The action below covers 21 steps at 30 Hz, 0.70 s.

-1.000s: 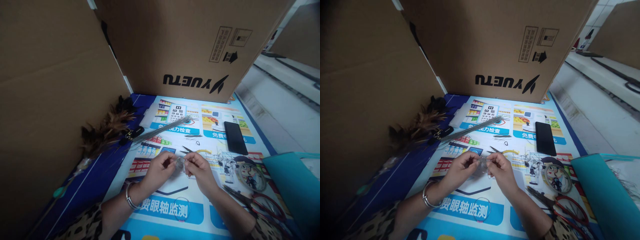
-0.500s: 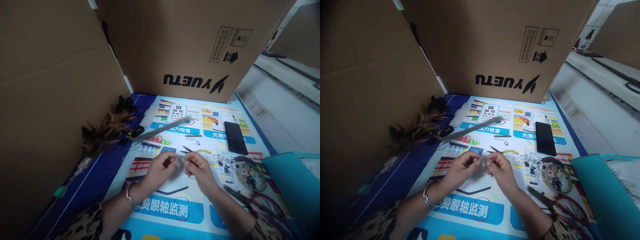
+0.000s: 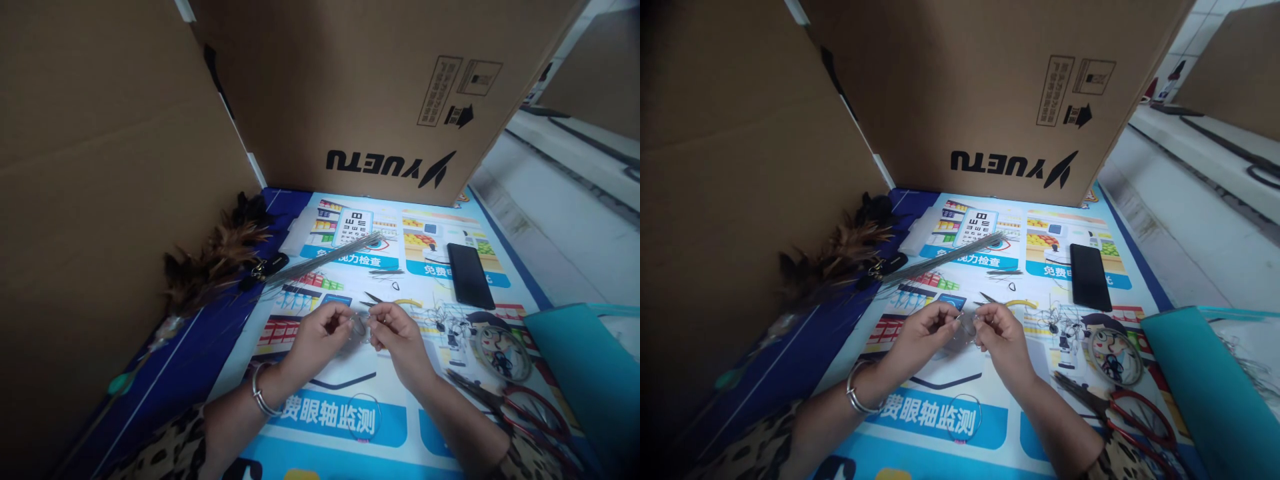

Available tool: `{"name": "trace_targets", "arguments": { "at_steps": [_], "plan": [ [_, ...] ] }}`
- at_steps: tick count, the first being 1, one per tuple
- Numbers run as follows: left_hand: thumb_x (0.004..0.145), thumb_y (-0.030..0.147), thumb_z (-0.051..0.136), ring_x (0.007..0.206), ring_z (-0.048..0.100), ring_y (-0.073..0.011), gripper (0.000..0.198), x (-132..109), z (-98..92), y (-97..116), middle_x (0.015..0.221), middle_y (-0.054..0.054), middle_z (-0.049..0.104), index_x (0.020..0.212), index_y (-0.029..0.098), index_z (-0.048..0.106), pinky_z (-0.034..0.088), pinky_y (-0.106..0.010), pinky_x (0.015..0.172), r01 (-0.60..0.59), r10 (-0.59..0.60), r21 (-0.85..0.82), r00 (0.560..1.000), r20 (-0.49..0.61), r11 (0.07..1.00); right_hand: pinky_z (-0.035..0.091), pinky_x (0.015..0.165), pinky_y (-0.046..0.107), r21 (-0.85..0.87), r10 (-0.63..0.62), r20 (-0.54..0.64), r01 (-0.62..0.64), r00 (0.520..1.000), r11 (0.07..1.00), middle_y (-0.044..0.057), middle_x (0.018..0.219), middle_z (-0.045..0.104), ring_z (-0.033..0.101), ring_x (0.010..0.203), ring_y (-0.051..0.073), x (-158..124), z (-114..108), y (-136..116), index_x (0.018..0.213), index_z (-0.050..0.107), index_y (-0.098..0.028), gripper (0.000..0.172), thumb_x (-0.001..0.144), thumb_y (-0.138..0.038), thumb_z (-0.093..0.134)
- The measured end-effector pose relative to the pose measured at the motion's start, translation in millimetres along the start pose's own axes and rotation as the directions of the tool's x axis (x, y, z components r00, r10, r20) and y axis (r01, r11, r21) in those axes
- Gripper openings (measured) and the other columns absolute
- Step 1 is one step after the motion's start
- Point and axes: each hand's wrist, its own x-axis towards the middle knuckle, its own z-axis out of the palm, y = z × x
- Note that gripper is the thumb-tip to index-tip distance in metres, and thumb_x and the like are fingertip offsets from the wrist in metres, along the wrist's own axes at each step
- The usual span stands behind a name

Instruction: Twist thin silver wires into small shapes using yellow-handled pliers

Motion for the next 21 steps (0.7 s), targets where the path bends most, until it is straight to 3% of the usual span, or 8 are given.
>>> {"name": "trace_targets", "arguments": {
  "at_steps": [21],
  "plan": [
    [0.078,0.025,0.058,0.063,0.049,-0.0106,0.013,1.1,-1.2,5.5,0.069,0.0,0.054,0.086,0.015,0.059,0.039,-0.021,0.058,0.036,-0.036,-0.047,0.999,0.016,0.998,0.037,0.048,0.021,-0.018,0.015,-0.002,-0.015,1.0,1.0,-0.003,0.067,0.05,0.048,0.053,0.009,0.4,-0.2,0.1,0.09,0.057,-0.02,0.014,0.079,-0.029,0.059]
  ]
}}
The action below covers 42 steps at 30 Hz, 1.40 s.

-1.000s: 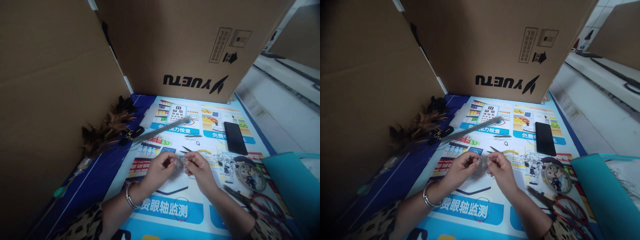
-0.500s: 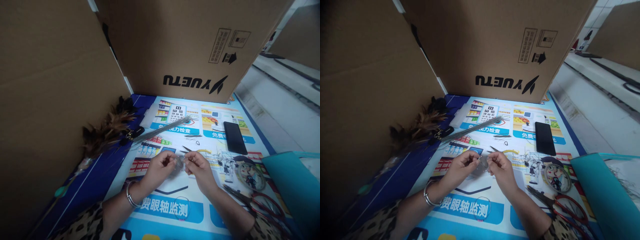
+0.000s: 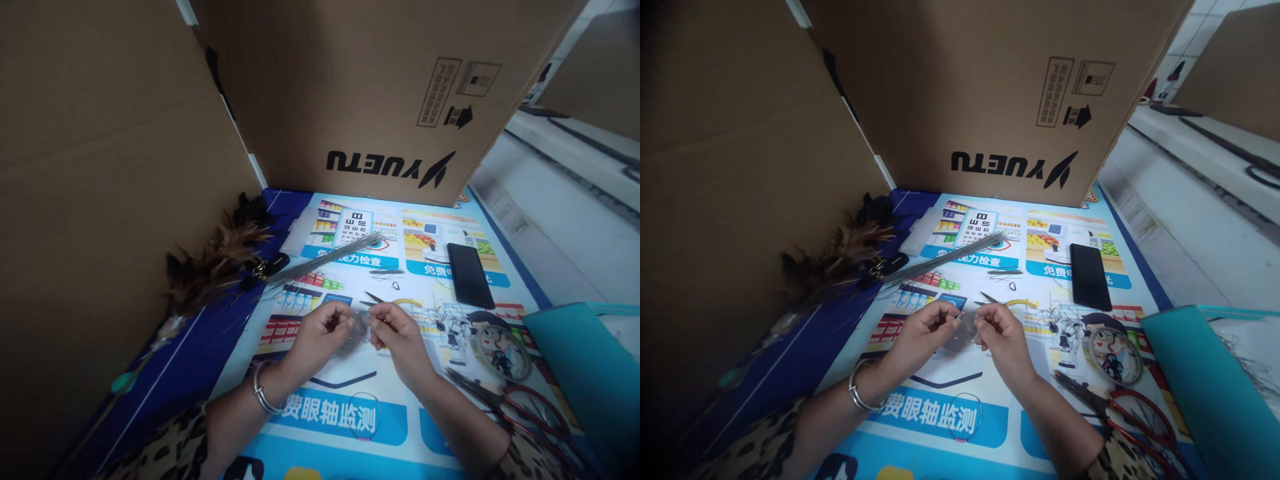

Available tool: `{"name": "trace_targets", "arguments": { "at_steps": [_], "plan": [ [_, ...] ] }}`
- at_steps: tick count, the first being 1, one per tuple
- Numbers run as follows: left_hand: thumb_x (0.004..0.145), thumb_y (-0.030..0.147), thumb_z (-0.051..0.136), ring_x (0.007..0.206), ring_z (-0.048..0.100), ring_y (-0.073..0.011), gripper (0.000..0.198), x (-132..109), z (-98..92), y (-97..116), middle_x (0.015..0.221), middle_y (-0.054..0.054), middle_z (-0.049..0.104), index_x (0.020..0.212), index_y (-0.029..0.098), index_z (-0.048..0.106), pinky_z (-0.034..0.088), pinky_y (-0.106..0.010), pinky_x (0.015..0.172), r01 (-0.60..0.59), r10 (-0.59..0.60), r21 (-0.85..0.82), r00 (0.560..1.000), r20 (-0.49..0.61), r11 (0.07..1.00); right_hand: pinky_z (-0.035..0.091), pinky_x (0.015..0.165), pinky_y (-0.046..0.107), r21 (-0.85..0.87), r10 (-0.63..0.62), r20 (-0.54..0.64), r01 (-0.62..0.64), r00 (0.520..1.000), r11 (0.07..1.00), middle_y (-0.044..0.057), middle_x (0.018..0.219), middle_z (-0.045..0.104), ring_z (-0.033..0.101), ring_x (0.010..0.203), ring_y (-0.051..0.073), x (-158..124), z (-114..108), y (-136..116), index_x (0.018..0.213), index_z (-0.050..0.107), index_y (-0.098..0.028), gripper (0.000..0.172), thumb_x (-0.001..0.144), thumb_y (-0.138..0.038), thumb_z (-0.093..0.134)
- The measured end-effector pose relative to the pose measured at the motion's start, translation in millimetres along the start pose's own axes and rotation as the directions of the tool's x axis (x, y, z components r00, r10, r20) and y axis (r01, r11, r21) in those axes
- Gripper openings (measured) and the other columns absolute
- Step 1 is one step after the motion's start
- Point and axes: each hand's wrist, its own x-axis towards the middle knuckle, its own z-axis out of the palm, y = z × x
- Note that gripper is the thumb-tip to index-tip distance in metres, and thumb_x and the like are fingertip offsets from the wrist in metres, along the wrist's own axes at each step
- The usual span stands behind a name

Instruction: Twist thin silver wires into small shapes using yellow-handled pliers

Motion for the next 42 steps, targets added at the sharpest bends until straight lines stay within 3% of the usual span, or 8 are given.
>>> {"name": "trace_targets", "arguments": {
  "at_steps": [22,34,42],
  "plan": [
    [0.078,0.029,0.059,0.058,0.045,-0.0095,0.016,0.4,-1.6,-0.1,0.067,0.002,0.051,0.087,0.015,0.058,0.035,-0.02,0.053,0.05,-0.048,-0.152,0.999,0.018,0.987,0.037,0.047,0.021,-0.012,0.021,-0.004,-0.021,1.0,1.0,-0.004,0.058,0.053,0.047,0.049,0.009,0.0,-1.8,-0.1,0.089,0.058,-0.02,0.017,0.077,-0.031,0.061],
    [0.084,0.031,0.052,0.06,0.046,-0.0099,0.016,1.0,-3.1,4.5,0.064,0.002,0.05,0.083,0.015,0.056,0.036,-0.022,0.057,0.054,-0.054,-0.215,0.999,0.004,0.975,0.038,0.049,0.024,0.116,0.053,-0.053,-0.047,0.997,0.992,-0.002,0.065,0.056,0.047,0.051,0.009,2.8,-4.8,1.5,0.089,0.059,-0.02,0.014,0.078,-0.029,0.061],
    [0.084,0.03,0.052,0.058,0.046,-0.0093,0.016,2.2,-3.6,4.4,0.062,0.002,0.05,0.08,0.015,0.056,0.036,-0.02,0.054,0.061,-0.067,-0.197,0.997,-0.025,0.978,0.036,0.052,0.023,0.203,0.037,-0.01,-0.034,0.999,0.979,-0.003,0.067,0.053,0.047,0.054,0.009,3.2,-6.3,-1.3,0.088,0.059,-0.02,0.01,0.079,-0.025,0.06]
  ]
}}
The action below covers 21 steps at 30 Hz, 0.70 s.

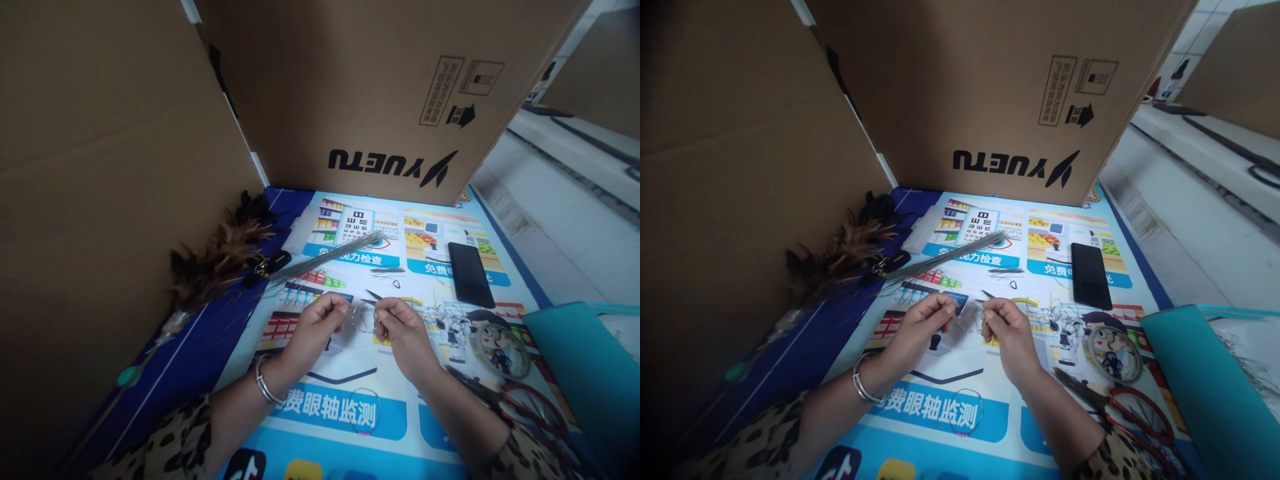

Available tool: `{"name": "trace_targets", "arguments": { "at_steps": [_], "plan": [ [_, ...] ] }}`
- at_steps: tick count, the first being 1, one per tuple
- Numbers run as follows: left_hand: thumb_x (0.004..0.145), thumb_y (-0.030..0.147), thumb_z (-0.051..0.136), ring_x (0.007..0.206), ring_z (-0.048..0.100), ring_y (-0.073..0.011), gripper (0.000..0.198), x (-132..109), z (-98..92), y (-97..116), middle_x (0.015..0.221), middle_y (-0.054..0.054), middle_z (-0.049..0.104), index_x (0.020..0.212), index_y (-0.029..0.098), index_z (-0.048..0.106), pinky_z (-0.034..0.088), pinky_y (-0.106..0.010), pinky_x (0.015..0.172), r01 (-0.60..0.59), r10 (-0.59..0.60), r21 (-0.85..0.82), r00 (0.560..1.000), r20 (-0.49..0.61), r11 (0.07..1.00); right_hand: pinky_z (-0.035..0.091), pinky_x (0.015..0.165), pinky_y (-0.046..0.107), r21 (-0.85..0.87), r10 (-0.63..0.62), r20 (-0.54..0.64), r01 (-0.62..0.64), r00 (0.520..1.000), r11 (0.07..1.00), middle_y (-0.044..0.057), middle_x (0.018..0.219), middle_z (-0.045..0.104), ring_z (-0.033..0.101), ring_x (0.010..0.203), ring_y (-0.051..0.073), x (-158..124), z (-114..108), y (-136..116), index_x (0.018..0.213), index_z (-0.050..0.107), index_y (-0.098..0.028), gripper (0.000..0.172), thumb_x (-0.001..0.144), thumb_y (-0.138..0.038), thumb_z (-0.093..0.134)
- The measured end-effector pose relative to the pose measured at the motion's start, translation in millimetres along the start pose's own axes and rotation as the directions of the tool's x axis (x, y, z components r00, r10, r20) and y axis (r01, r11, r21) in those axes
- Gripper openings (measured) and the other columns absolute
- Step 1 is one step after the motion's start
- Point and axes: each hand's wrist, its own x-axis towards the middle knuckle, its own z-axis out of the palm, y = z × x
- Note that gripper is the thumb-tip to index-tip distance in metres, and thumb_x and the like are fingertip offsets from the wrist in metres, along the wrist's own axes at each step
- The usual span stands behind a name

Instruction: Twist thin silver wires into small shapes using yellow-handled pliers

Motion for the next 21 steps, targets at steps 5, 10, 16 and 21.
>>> {"name": "trace_targets", "arguments": {
  "at_steps": [5,10,16,21],
  "plan": [
    [0.085,0.035,0.049,0.051,0.05,-0.0091,0.02,-1.3,0.9,-2.7,0.064,0.001,0.056,0.083,0.016,0.053,0.039,-0.02,0.048,0.081,-0.08,-0.019,0.997,0.018,0.997,0.036,0.054,0.024,0.027,-0.024,0.005,0.024,1.0,0.999,-0.002,0.071,0.054,0.047,0.056,0.009,0.9,0.0,0.0,0.087,0.058,-0.021,0.008,0.08,-0.023,0.059],
    [0.086,0.037,0.048,0.05,0.055,-0.0088,0.022,-2.5,2.9,-2.6,0.073,-0.002,0.062,0.089,0.015,0.053,0.038,-0.019,0.046,0.086,-0.086,0.003,0.994,0.062,0.996,0.035,0.055,0.024,0.039,-0.03,0.012,0.029,0.999,0.999,-0.001,0.072,0.054,0.047,0.056,0.009,0.8,0.5,-0.4,0.087,0.058,-0.021,0.007,0.08,-0.022,0.059],
    [0.086,0.038,0.048,0.047,0.054,-0.0078,0.025,-1.5,3.2,-1.1,0.08,-0.005,0.065,0.094,0.015,0.052,0.033,-0.018,0.042,0.115,-0.111,-0.057,0.992,0.061,0.992,0.034,0.054,0.024,0.022,-0.034,0.016,0.033,0.999,0.999,-0.001,0.073,0.054,0.047,0.057,0.009,1.1,-0.2,0.8,0.087,0.058,-0.021,0.007,0.081,-0.023,0.059],
    [0.084,0.036,0.051,0.044,0.051,-0.0061,0.024,-3.6,5.0,0.8,0.087,-0.006,0.066,0.097,0.016,0.052,0.029,-0.018,0.04,0.186,-0.182,-0.167,0.982,0.041,0.968,0.034,0.054,0.024,0.014,-0.04,0.017,0.04,0.999,0.999,-0.001,0.074,0.055,0.047,0.057,0.009,1.4,-0.1,1.3,0.087,0.058,-0.021,0.007,0.081,-0.023,0.059]
  ]
}}
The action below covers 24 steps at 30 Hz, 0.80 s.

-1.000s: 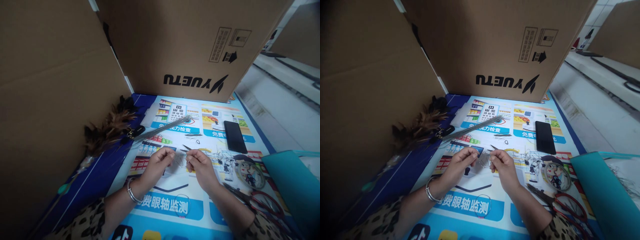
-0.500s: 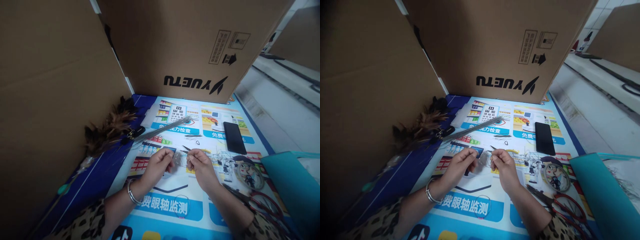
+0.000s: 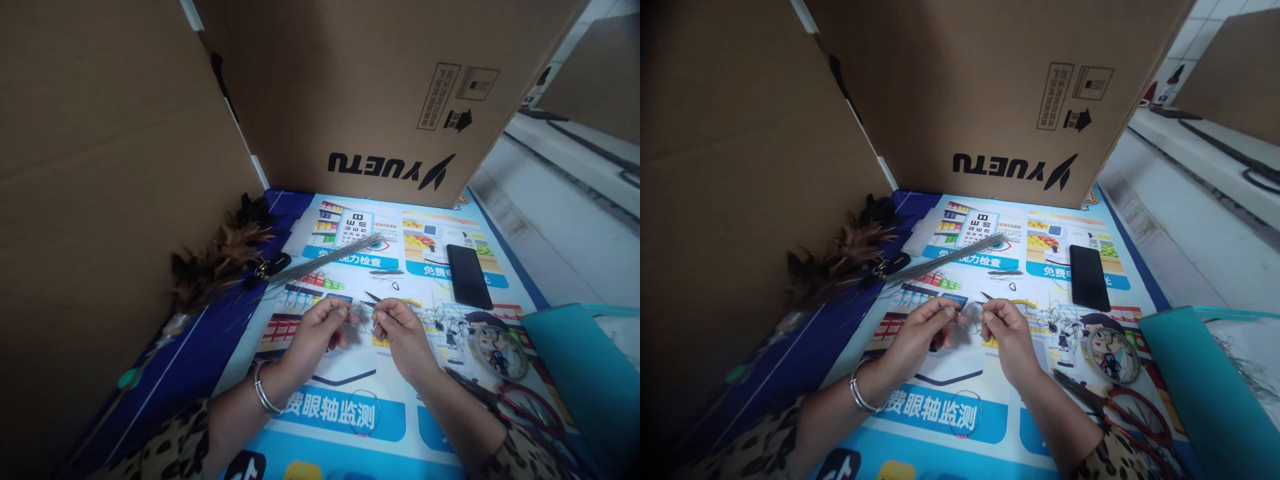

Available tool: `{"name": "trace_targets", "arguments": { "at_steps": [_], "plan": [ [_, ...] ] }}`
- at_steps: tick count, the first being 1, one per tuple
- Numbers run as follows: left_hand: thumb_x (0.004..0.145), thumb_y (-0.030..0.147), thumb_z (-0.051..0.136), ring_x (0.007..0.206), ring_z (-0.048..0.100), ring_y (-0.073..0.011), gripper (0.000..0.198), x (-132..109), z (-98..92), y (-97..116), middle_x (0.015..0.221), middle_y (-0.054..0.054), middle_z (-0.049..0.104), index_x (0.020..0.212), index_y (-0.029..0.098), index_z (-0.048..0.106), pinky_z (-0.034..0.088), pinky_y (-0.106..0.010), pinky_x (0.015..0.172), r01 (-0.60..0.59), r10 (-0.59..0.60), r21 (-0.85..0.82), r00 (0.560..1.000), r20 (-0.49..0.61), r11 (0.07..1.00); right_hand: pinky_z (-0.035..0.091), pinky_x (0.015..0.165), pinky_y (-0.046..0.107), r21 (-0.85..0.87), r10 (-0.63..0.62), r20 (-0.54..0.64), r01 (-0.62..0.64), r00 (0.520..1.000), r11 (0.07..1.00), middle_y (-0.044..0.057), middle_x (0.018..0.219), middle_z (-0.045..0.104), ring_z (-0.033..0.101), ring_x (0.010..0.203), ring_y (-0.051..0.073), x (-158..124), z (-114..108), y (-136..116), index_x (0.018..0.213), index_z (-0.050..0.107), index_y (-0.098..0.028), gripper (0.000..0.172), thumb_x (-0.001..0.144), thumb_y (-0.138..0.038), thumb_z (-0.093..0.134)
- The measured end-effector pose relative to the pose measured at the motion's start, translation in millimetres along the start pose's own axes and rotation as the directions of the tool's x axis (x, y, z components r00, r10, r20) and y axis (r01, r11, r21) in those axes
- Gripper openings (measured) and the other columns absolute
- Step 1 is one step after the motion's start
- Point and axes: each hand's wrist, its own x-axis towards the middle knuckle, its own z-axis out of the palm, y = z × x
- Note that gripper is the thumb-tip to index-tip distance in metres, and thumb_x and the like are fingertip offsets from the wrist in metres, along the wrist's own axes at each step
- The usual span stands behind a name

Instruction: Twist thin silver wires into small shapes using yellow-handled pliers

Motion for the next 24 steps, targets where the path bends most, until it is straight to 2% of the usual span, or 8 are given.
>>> {"name": "trace_targets", "arguments": {
  "at_steps": [6,12,17,24],
  "plan": [
    [0.082,0.031,0.055,0.05,0.052,-0.0064,0.023,-3.6,3.6,3.9,0.092,-0.007,0.065,0.099,0.016,0.051,0.032,-0.018,0.044,0.035,-0.045,-0.155,0.997,-0.06,0.987,0.035,0.055,0.024,-0.011,0.004,0.001,-0.004,1.0,1.0,-0.001,0.075,0.056,0.048,0.058,0.009,-0.5,0.2,0.7,0.087,0.058,-0.021,0.008,0.08,-0.024,0.059],
    [0.078,0.026,0.061,0.056,0.052,-0.0068,0.028,-4.2,4.3,4.3,0.091,-0.006,0.063,0.103,0.018,0.05,0.035,-0.019,0.049,0.049,-0.064,-0.284,0.997,-0.044,0.958,0.035,0.055,0.025,-0.058,-0.005,-0.009,0.004,1.0,0.998,0.0,0.074,0.057,0.047,0.058,0.01,-1.0,-1.2,2.5,0.088,0.057,-0.021,0.008,0.081,-0.026,0.059],
    [0.079,0.025,0.061,0.059,0.053,-0.0074,0.025,-2.6,2.9,3.0,0.09,-0.006,0.063,0.101,0.017,0.052,0.039,-0.02,0.055,0.063,-0.07,-0.299,0.997,-0.012,0.952,0.035,0.055,0.025,-0.069,-0.016,-0.01,0.015,1.0,0.997,0.0,0.075,0.057,0.047,0.059,0.01,-0.6,-1.1,2.8,0.088,0.057,-0.021,0.009,0.08,-0.026,0.059],
    [0.079,0.028,0.06,0.059,0.054,-0.0086,0.017,-0.8,2.3,2.7,0.085,-0.007,0.064,0.09,0.014,0.057,0.04,-0.022,0.055,0.054,-0.052,-0.276,0.999,0.015,0.96,0.035,0.055,0.025,-0.077,-0.019,-0.007,0.018,1.0,0.997,0.0,0.075,0.056,0.048,0.059,0.01,-0.1,-0.8,1.9,0.089,0.057,-0.021,0.008,0.081,-0.025,0.058]
  ]
}}
